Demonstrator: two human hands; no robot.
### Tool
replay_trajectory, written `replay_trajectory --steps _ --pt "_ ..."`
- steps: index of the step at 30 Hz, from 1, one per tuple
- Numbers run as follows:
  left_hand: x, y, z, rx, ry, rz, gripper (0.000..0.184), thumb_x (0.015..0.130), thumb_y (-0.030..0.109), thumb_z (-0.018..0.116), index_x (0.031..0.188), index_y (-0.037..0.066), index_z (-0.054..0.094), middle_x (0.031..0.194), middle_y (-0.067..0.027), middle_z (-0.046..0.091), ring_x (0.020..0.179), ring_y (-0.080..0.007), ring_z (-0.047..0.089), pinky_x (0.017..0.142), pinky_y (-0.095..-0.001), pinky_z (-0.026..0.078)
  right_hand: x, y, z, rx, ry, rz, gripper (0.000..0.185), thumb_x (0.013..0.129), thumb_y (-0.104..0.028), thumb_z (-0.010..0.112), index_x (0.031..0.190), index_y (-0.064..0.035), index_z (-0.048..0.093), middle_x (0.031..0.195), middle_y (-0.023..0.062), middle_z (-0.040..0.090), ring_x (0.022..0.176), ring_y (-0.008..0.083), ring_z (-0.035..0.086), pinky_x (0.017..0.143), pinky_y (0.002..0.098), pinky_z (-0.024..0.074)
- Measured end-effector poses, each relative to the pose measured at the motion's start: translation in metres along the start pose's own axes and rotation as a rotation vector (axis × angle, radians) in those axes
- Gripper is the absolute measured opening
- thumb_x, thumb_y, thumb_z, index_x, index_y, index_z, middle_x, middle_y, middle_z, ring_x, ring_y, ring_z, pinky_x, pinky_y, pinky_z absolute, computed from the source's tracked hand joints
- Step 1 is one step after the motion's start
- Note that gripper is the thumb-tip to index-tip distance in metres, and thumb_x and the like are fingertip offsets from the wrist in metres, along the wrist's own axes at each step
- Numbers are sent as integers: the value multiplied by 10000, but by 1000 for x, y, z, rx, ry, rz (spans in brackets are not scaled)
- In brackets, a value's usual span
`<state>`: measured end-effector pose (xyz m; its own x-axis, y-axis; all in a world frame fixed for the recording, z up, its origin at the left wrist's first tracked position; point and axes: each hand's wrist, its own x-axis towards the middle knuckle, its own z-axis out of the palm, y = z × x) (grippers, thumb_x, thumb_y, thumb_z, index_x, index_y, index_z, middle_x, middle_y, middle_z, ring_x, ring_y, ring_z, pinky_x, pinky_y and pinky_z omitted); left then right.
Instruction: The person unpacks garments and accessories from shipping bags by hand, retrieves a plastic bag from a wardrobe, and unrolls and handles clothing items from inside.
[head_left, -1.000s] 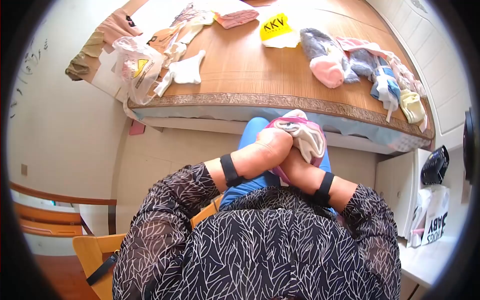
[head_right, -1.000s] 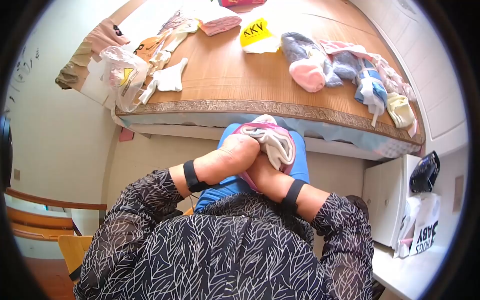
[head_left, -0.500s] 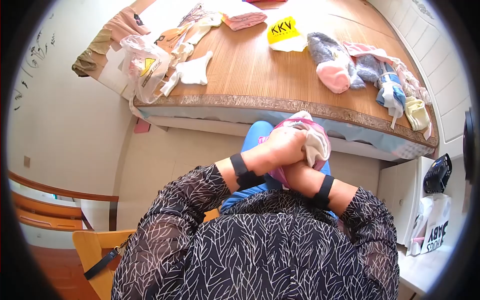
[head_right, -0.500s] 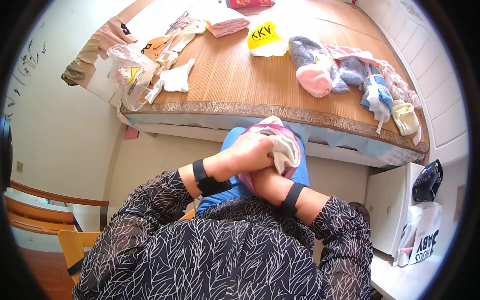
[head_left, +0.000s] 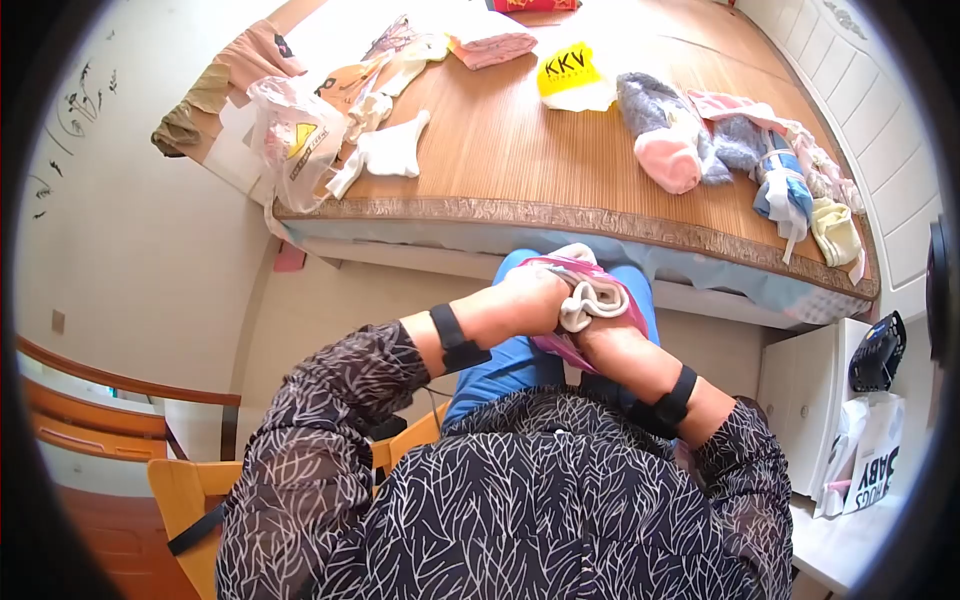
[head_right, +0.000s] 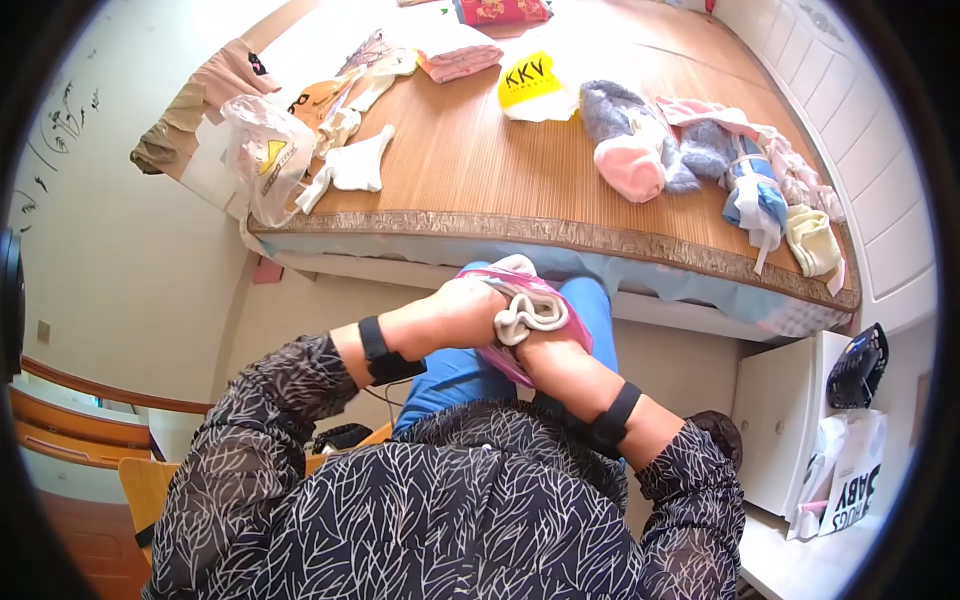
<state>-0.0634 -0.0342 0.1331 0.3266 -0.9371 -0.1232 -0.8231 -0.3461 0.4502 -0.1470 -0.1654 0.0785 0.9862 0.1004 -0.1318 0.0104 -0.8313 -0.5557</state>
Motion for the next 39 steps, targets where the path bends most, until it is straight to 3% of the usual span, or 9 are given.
replay_trajectory --steps 4,7,8,14,21,26,31,34,39 --pt "-7 31 -12 9 2 28 301 733 198 666 1015 94 667 979 -163 663 916 -304 636 793 -373 504 -17 4 6 -98 407 -331 476 785 -147 664 1245 -112 548 1244 116 572 1159 244 531 969 348 424" --pt "-3 18 3 66 61 -51 243 727 207 671 934 81 690 899 -163 672 850 -314 650 748 -375 514 -35 -7 -34 421 215 -362 488 784 -116 653 1258 -100 539 1191 118 599 1142 246 545 973 335 420" --pt "-3 10 14 -38 248 102 171 745 185 642 858 70 701 808 -171 669 779 -323 660 703 -379 519 -43 23 -25 15 200 -624 426 784 -107 640 1202 -78 560 1002 150 652 972 283 626 864 351 493" --pt "-10 23 4 142 -96 -131 129 751 135 626 822 45 685 817 -192 662 771 -303 667 673 -372 521 -78 7 -64 -47 202 -297 318 777 -87 595 1092 -64 568 716 159 627 631 337 628 584 427 516" --pt "-11 20 9 174 -128 -67 150 758 89 605 881 49 679 855 -187 667 797 -299 670 676 -376 525 -56 2 -79 -437 -16 -160 177 742 -138 622 901 -71 584 684 156 631 662 335 644 589 435 510" --pt "-6 -5 40 -94 136 -346 204 838 104 525 926 50 700 937 -166 681 885 -252 672 715 -346 531 -50 15 -88 -517 56 -168 124 775 -200 591 745 -86 630 637 135 636 625 296 660 577 395 522" --pt "-5 3 19 379 -200 -271 228 820 78 542 1026 77 640 937 -123 662 850 -207 675 706 -319 536 -54 22 -62 -533 178 -123 132 790 -206 603 752 -79 599 658 129 648 615 279 661 562 378 523" --pt "-36 0 12 92 171 124 160 806 96 564 948 63 629 881 -117 644 822 -221 665 713 -331 532 -63 23 -65 -523 130 -210 168 786 -217 640 838 -70 576 678 133 643 623 251 662 553 367 516" --pt "-38 33 3 290 279 17 174 770 103 588 921 18 574 885 -133 612 811 -282 637 714 -376 529 -74 13 -94 61 364 -30 292 732 -127 694 1002 -90 591 634 83 549 587 289 583 588 388 503"
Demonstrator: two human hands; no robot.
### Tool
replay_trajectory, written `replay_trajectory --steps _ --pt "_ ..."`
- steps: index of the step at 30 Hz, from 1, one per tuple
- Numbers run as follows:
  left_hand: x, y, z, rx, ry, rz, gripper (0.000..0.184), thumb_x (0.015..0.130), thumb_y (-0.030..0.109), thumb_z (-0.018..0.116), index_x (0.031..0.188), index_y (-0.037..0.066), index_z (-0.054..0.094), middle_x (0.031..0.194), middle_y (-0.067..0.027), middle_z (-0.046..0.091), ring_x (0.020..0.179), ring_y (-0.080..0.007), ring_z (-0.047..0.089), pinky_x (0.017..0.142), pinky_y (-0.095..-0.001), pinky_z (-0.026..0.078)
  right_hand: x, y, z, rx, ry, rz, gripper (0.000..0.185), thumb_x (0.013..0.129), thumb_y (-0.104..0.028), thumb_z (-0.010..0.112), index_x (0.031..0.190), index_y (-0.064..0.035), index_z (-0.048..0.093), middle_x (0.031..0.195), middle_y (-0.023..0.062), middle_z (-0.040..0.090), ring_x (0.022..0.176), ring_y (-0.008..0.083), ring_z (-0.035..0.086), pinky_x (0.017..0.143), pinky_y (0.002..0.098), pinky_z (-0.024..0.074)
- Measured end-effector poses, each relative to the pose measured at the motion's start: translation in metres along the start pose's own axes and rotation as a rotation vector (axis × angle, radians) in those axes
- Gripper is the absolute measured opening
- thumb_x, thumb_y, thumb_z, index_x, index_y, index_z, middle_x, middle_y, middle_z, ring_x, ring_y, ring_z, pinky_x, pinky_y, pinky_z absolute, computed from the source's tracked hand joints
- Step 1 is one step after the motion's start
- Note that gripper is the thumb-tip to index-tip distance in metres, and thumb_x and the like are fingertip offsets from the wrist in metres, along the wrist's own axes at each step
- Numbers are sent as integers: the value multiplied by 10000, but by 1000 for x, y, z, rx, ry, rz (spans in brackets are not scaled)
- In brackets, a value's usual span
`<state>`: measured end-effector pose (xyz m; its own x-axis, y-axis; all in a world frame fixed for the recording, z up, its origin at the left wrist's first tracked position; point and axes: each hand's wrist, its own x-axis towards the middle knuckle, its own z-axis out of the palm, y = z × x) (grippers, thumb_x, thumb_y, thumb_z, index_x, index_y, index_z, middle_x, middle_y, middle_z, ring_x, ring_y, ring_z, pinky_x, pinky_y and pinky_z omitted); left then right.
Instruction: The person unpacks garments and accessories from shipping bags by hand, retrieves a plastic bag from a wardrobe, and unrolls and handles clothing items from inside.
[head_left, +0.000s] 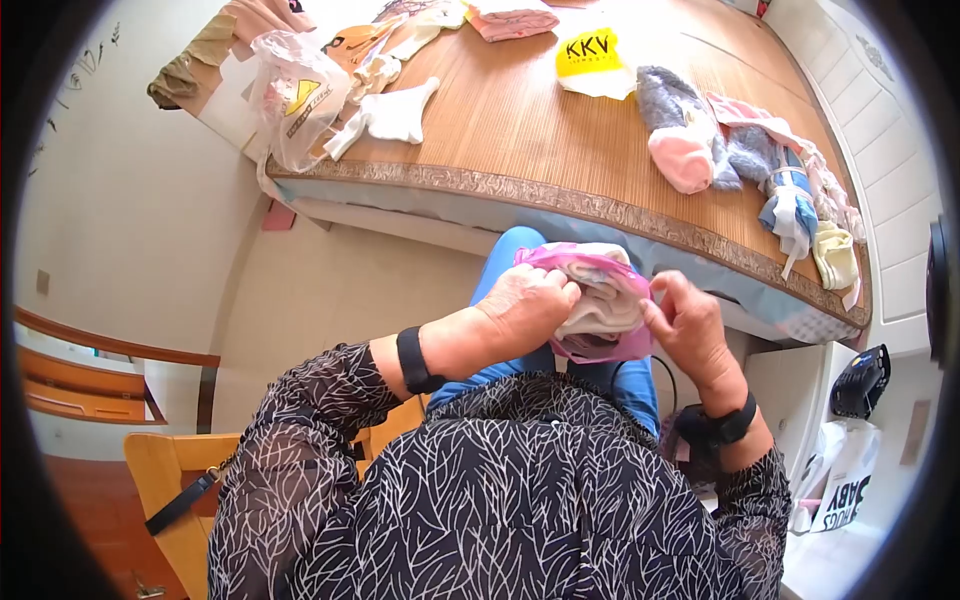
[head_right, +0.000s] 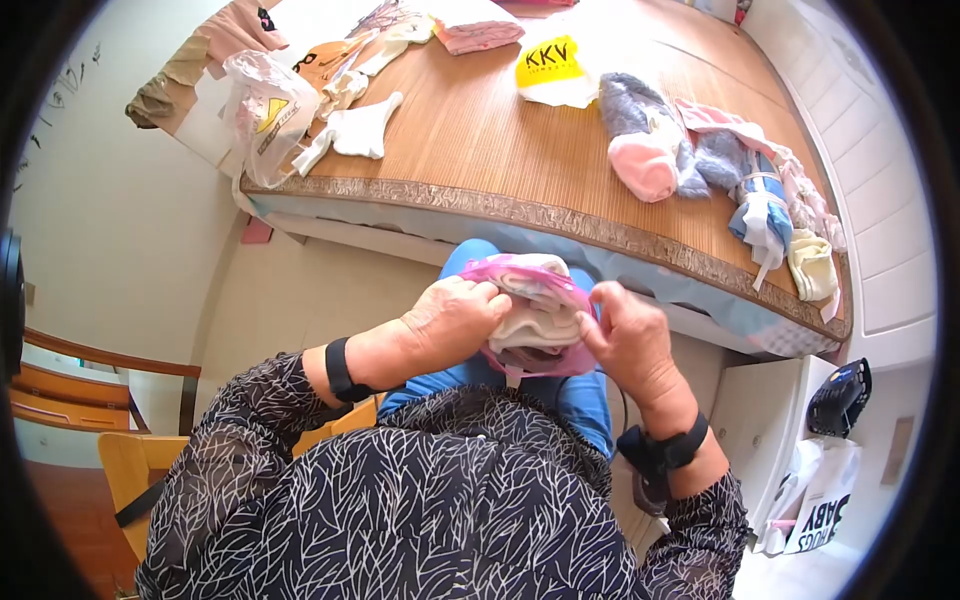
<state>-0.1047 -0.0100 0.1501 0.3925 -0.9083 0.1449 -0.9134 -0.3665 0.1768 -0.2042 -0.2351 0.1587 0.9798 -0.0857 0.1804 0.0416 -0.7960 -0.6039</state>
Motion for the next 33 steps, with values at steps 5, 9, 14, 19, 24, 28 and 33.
replay_trajectory --steps 5,9,14,19,24,28,33 --pt "1 33 7 -239 288 157 204 761 125 604 932 21 567 920 -143 578 855 -290 609 765 -367 512 32 -13 23 -78 236 -442 209 744 -99 663 938 -58 598 835 137 583 814 311 594 715 399 491" --pt "15 46 27 -137 260 198 328 744 123 577 1053 19 550 1075 -151 535 1018 -288 538 907 -386 431 55 -2 34 87 100 -353 77 795 -107 628 805 -31 622 826 132 585 800 314 591 708 390 488" --pt "-2 -3 69 -123 152 71 424 773 133 562 1186 49 514 1231 -155 482 1115 -319 496 988 -437 378 37 -15 27 539 -209 -210 92 847 -103 621 809 -19 616 778 133 569 734 279 592 662 334 478" --pt "-8 -20 83 -473 85 -101 296 807 130 550 1091 50 537 1101 -148 536 997 -267 541 891 -388 419 -18 -26 78 427 -345 -299 105 848 -119 610 804 -36 562 758 135 560 721 321 582 667 381 481" --pt "-18 -21 82 -587 51 -119 175 841 127 538 997 50 560 971 -141 590 879 -215 587 795 -338 461 -8 -29 66 447 -341 -291 87 843 -90 618 818 -26 565 789 123 559 767 310 583 687 371 481" --pt "-67 -14 48 -426 84 -52 113 828 112 561 917 49 591 836 -126 615 781 -212 613 730 -327 488 -3 -27 76 442 -340 -460 51 821 -68 629 840 -30 600 837 119 581 787 309 585 727 372 491" --pt "-69 -26 21 -724 473 -435 308 832 159 617 1100 12 582 964 -170 643 896 -300 631 830 -352 505 -7 -25 99 432 -654 -363 139 846 -155 604 880 -21 616 877 164 616 846 352 613 748 403 490"
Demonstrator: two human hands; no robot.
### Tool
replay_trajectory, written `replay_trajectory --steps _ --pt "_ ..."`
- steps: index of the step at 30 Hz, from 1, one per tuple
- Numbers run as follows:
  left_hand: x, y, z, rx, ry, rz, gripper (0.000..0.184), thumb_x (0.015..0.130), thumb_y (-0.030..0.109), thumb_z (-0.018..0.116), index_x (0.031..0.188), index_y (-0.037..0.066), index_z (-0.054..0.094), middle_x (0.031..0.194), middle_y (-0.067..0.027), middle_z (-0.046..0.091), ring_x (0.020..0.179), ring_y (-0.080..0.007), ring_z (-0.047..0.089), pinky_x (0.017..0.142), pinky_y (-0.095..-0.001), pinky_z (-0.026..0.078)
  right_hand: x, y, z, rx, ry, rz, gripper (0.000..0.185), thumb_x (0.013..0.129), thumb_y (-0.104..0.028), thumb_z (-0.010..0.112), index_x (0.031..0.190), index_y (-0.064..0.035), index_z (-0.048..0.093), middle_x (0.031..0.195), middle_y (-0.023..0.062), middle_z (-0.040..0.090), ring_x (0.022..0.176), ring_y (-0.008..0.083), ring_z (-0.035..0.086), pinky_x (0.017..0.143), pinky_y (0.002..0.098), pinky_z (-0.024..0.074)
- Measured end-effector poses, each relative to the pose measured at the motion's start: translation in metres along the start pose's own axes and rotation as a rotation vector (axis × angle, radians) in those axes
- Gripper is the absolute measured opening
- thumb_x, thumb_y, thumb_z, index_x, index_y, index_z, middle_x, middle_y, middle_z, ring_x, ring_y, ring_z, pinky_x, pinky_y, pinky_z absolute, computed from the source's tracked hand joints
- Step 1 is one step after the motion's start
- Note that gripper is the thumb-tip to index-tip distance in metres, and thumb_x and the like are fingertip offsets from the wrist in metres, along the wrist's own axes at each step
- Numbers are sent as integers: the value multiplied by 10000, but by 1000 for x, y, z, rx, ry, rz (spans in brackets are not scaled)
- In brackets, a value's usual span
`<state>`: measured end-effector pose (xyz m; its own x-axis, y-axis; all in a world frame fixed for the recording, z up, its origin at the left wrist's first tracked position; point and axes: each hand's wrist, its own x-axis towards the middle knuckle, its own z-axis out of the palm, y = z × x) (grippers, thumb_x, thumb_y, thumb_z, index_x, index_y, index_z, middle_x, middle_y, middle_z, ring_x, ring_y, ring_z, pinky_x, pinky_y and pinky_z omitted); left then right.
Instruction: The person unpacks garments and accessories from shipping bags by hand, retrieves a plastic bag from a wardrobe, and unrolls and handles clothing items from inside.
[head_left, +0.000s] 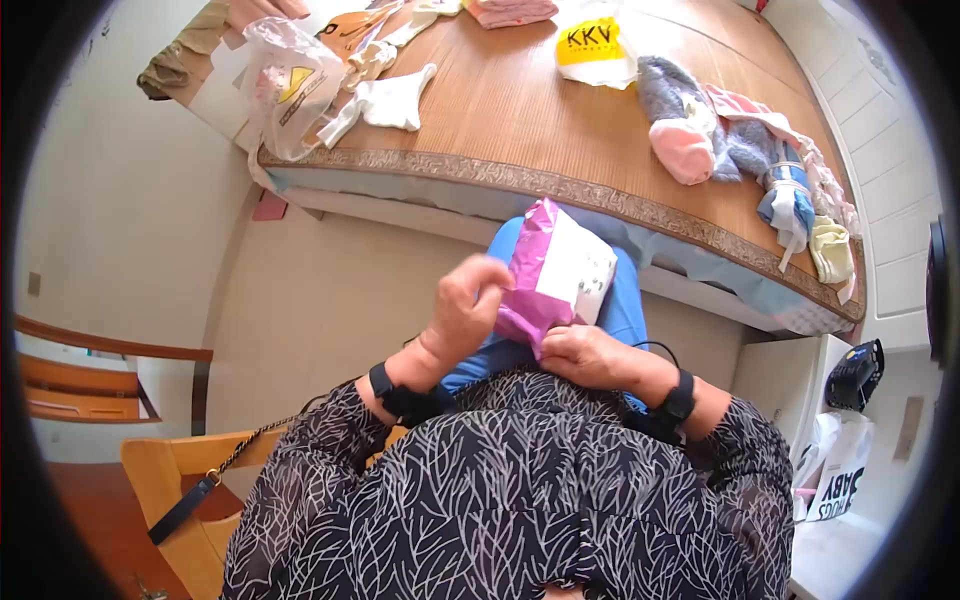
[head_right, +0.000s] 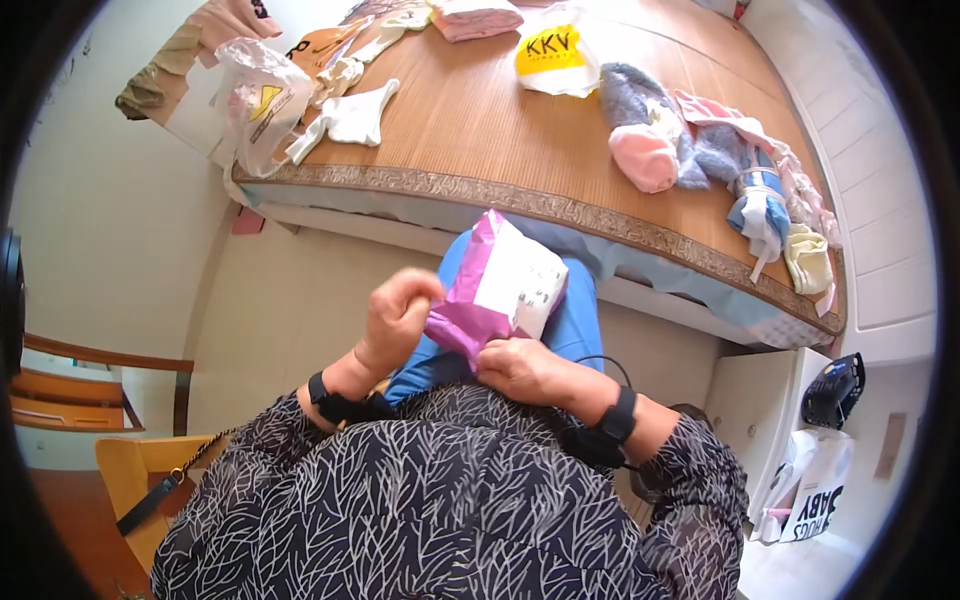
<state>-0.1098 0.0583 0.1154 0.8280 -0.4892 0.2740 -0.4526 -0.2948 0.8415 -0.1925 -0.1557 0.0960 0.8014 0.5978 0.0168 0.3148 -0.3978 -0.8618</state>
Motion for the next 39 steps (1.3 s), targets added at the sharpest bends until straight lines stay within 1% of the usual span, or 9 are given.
replay_trajectory --steps 3,4,8,11,18,25,29,34,39 --pt "42 6 30 275 53 -42 775 771 381 709 1371 16 381 1308 -271 461 1238 -375 452 1028 -389 379 11 7 7 -21 -70 10 143 866 -158 557 871 -26 609 842 175 614 805 361 617 720 423 494" --pt "50 -2 38 242 -171 -291 1115 699 522 745 1478 42 107 1464 -304 210 1371 -400 240 1118 -391 242 12 9 7 -70 -72 -67 133 848 -140 542 855 -26 610 819 181 615 772 356 624 696 426 496" --pt "34 -72 68 90 -197 -436 1312 561 539 818 1446 -75 69 1443 -304 278 1348 -377 318 1094 -383 293 15 -18 -32 -148 -249 -58 120 816 -104 622 903 -21 625 835 168 633 793 315 628 739 381 504" --pt "33 -42 49 68 -279 -564 1317 563 531 820 1444 -82 58 1390 -302 375 1309 -378 382 1085 -376 306 25 -1 -66 -252 509 33 280 778 -92 672 1044 -31 613 971 181 643 921 313 632 815 377 503" --pt "38 -49 45 35 -350 -673 740 554 470 800 986 -106 629 987 -253 662 944 -305 656 834 -382 496 28 72 1 -774 380 -39 795 745 -447 672 1404 -119 372 1439 165 332 1369 347 254 1127 496 165" --pt "30 -71 66 -169 -286 -621 538 590 407 776 910 -16 687 851 -173 688 788 -235 663 732 -341 506 19 81 -5 -797 298 9 812 750 -491 652 1424 -153 351 1473 172 280 1384 359 222 1128 515 133" --pt "38 -7 41 -305 -337 -797 428 689 257 708 1046 27 655 918 -63 661 816 -130 595 722 -285 482 14 58 -20 -748 247 66 784 758 -403 678 1412 -107 364 1458 218 299 1360 407 264 1112 515 199" --pt "26 -62 71 -802 -244 -807 371 747 187 694 1063 3 636 947 -83 663 799 -154 620 707 -288 498 19 42 -46 -512 344 35 629 757 -220 693 1327 -69 473 1307 214 488 1220 361 466 1022 438 371" --pt "46 -72 47 -1104 -246 -830 303 804 118 653 1070 -24 620 947 -111 674 805 -189 667 729 -311 549 -7 66 -59 -145 796 174 381 850 -137 626 1203 -13 556 1099 173 621 1012 251 614 874 334 487"
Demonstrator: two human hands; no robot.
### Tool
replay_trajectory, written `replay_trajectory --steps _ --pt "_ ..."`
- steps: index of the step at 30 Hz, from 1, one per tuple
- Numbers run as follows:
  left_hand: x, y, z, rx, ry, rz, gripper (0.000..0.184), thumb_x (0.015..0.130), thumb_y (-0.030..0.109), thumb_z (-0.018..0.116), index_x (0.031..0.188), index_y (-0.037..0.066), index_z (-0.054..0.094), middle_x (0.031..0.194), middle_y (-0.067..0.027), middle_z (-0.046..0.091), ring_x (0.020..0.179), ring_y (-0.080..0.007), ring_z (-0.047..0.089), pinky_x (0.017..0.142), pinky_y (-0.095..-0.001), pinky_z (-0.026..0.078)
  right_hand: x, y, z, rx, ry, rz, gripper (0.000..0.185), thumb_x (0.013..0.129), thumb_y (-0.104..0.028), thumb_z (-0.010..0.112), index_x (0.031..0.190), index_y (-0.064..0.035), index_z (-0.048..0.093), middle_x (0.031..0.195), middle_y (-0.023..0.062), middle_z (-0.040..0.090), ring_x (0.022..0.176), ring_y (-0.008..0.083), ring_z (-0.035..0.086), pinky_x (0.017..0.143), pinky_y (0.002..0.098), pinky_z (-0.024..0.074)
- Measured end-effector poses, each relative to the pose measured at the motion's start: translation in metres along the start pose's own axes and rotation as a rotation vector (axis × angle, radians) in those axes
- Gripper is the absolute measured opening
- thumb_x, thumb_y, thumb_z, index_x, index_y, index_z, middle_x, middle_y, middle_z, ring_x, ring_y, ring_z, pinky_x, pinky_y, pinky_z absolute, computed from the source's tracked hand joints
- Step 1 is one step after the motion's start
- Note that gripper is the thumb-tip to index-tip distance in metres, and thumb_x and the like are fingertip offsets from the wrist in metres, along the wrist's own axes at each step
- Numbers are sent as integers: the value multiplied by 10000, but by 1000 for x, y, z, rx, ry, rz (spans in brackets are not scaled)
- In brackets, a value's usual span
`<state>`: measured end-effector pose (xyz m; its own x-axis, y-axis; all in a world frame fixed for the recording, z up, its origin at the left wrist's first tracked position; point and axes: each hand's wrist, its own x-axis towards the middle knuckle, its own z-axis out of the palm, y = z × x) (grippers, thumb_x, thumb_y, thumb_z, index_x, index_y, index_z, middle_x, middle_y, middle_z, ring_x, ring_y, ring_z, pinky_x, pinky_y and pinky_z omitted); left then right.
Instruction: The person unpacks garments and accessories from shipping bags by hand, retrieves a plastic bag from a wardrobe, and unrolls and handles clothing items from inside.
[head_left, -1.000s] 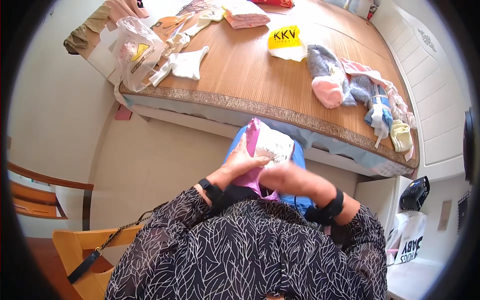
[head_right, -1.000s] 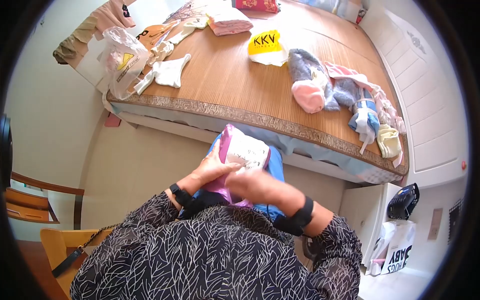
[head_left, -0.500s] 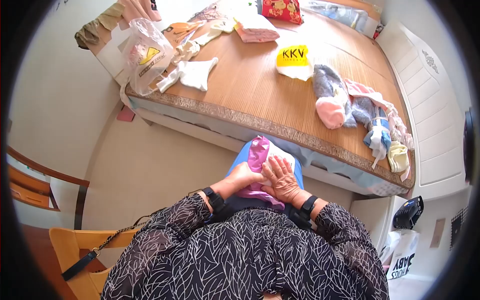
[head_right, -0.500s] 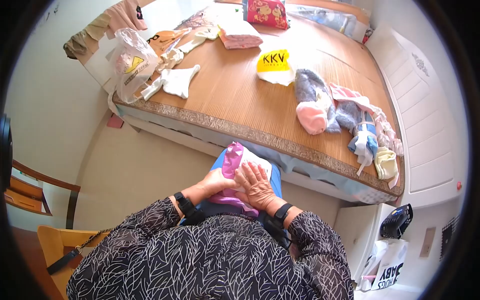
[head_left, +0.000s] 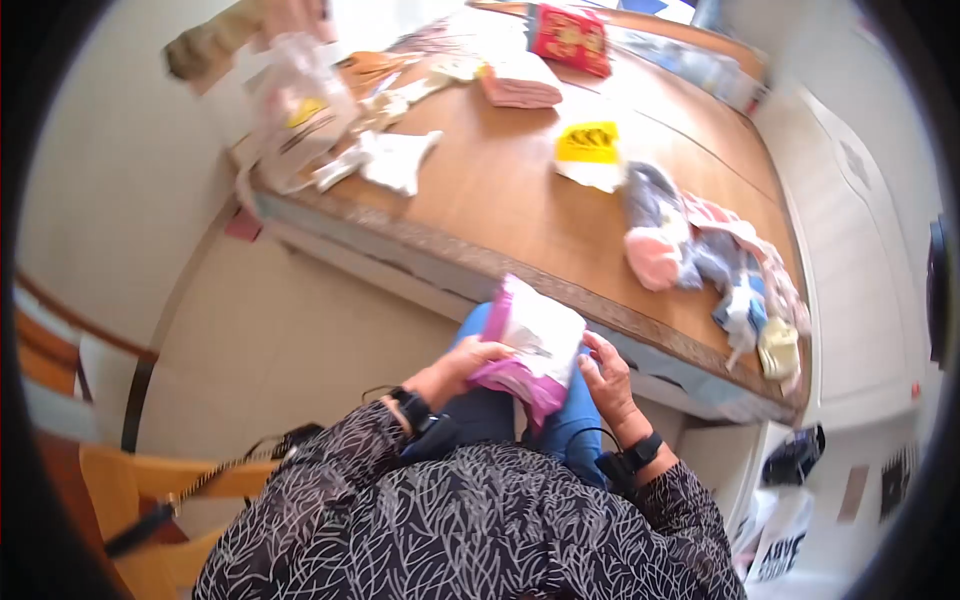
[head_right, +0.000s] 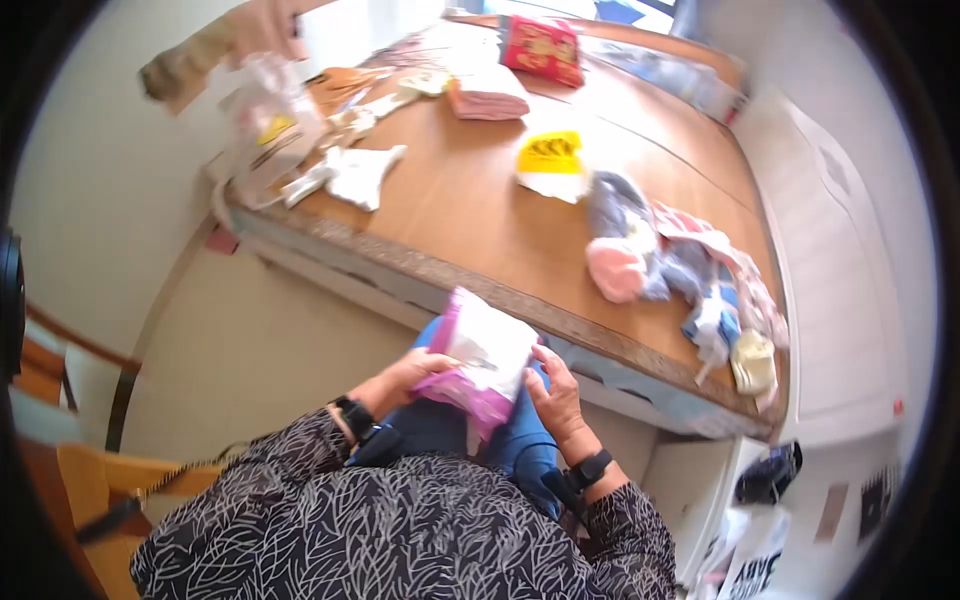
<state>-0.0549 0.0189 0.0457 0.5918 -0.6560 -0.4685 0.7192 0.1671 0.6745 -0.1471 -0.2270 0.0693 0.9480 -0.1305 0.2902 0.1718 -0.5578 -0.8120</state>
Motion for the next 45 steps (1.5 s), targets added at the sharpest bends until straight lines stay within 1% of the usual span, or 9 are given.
replay_trajectory --steps 7,13,17,20,30,34,37,42,45 --pt "48 112 -33 11 35 195 340 844 146 634 1114 -54 579 971 -122 672 824 -194 673 718 -304 568 12 78 -67 165 51 518 194 868 -52 532 1037 17 596 873 67 633 800 134 634 677 276 524" --pt "148 187 -94 -128 122 244 293 889 207 608 1090 -6 600 979 -107 676 833 -185 675 730 -314 578 148 150 -125 -506 435 230 514 784 -198 659 1234 -3 504 1096 169 609 965 291 600 858 375 489" --pt "198 174 -144 -22 272 239 408 948 364 508 1244 86 550 1173 -44 625 961 -174 639 789 -299 529 176 204 -85 -774 76 317 580 723 -166 654 1270 -63 488 1024 125 588 873 309 569 791 410 495" --pt "178 145 -117 -212 257 296 504 947 450 486 1268 62 507 1235 -83 570 918 -187 631 812 -349 517 149 182 -29 -797 67 -53 573 696 -141 641 1254 -124 510 890 100 558 770 287 547 731 427 492" --pt "166 74 -19 201 93 40 511 947 348 525 1326 33 391 1066 -138 620 742 -184 649 674 -324 558 227 134 -57 47 83 369 483 870 -312 604 1260 -50 492 1084 213 601 1004 320 592 866 394 471" --pt "207 92 18 304 217 22 480 912 302 576 1274 32 415 1010 -128 617 692 -179 636 605 -312 558 242 216 -102 -594 579 647 604 737 -433 688 1120 15 555 1054 237 633 951 381 616 821 424 482" --pt "247 104 24 347 215 -1 299 902 229 561 1124 35 512 888 -100 625 639 -164 621 575 -307 552 240 279 -127 -595 362 725 533 691 -433 705 981 6 621 919 224 661 867 409 625 787 427 491" --pt "270 130 13 81 263 215 111 924 151 495 995 77 537 812 -52 629 609 -145 601 570 -287 526 249 184 -186 571 629 633 287 931 -268 523 1106 -60 614 1057 56 644 930 208 616 791 363 485" --pt "251 123 9 150 370 258 82 918 177 524 921 96 539 761 -31 605 587 -126 576 546 -277 506 236 120 -217 943 298 368 361 969 -269 467 1196 1 543 1131 86 618 1035 187 594 919 364 476"
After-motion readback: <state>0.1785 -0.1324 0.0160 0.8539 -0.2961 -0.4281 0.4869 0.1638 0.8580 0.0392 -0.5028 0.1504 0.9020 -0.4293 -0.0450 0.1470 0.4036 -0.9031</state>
